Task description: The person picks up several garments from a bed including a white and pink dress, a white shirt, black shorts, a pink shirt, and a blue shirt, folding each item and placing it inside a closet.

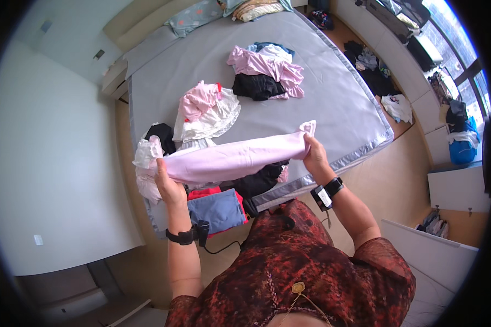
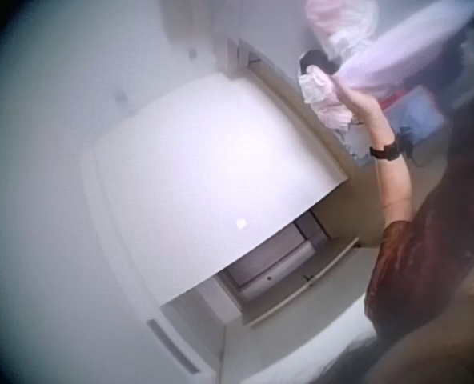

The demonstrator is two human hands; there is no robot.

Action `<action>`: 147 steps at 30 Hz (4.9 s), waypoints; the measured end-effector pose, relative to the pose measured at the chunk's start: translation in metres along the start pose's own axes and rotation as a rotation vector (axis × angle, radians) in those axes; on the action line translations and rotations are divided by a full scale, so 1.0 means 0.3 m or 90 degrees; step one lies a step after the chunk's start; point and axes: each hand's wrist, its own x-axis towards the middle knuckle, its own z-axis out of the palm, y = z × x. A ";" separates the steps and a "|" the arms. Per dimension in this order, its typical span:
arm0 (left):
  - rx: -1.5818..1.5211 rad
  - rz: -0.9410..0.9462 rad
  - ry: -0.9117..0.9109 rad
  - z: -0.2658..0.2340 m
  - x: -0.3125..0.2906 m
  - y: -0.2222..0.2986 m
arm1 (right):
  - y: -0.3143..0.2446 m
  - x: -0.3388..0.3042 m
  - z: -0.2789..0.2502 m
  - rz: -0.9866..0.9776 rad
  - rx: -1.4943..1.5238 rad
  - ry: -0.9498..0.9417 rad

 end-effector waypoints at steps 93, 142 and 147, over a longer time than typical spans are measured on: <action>0.073 -0.794 -0.849 2.117 -1.130 -0.997 | -0.978 -0.564 -1.254 -0.070 -0.370 0.235; 0.226 -0.707 -1.435 3.101 -2.270 -1.380 | -2.115 -0.919 -2.100 -0.464 0.013 0.762; 0.160 -0.451 -1.591 3.185 -2.370 -1.388 | -2.197 -0.932 -2.134 -0.599 0.062 0.670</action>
